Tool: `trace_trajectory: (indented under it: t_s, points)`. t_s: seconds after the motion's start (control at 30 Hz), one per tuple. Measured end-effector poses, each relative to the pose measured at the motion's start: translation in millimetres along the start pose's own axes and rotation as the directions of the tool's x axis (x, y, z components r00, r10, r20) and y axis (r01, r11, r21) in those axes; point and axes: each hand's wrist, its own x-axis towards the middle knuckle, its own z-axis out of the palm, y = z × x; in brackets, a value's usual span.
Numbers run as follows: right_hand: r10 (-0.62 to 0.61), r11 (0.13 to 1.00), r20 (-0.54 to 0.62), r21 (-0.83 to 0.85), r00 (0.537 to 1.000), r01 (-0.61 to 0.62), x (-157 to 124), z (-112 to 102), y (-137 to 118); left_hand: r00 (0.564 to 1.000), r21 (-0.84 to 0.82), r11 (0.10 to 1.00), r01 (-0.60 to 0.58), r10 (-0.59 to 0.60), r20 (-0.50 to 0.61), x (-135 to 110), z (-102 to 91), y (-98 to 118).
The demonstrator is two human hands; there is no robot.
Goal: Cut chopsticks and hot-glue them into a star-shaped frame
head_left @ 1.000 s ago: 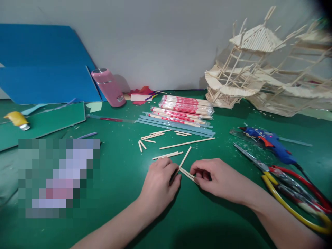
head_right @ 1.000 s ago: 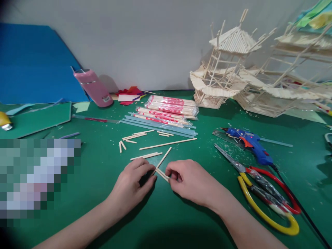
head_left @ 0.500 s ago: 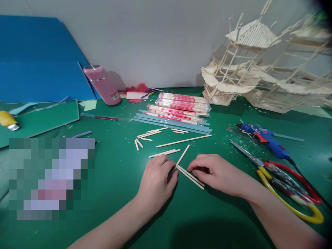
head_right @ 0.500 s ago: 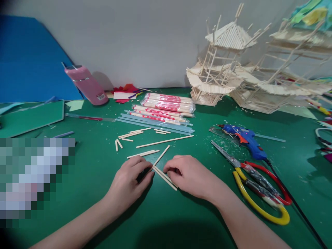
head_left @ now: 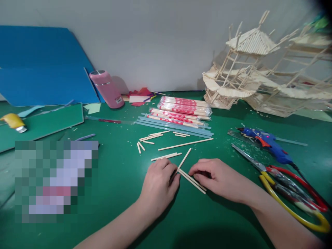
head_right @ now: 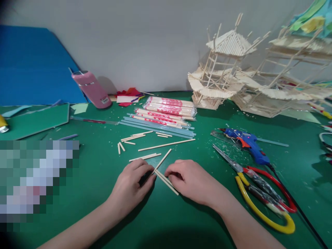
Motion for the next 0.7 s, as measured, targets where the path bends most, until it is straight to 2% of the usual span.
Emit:
trace_trajectory:
  t_s: [0.3,0.7]
  points:
    - [0.056,0.985,-0.080,-0.160,0.995,-0.068,0.8,11.9,-3.8,1.000,-0.009,1.000,0.014,-0.014,0.014,-1.7,-1.7,1.0]
    - [0.040,0.980,-0.052,-0.193,0.998,-0.049,1.0,10.5,-4.6,0.999,-0.022,0.999,0.029,-0.028,0.023,-3.8,-2.2,1.2]
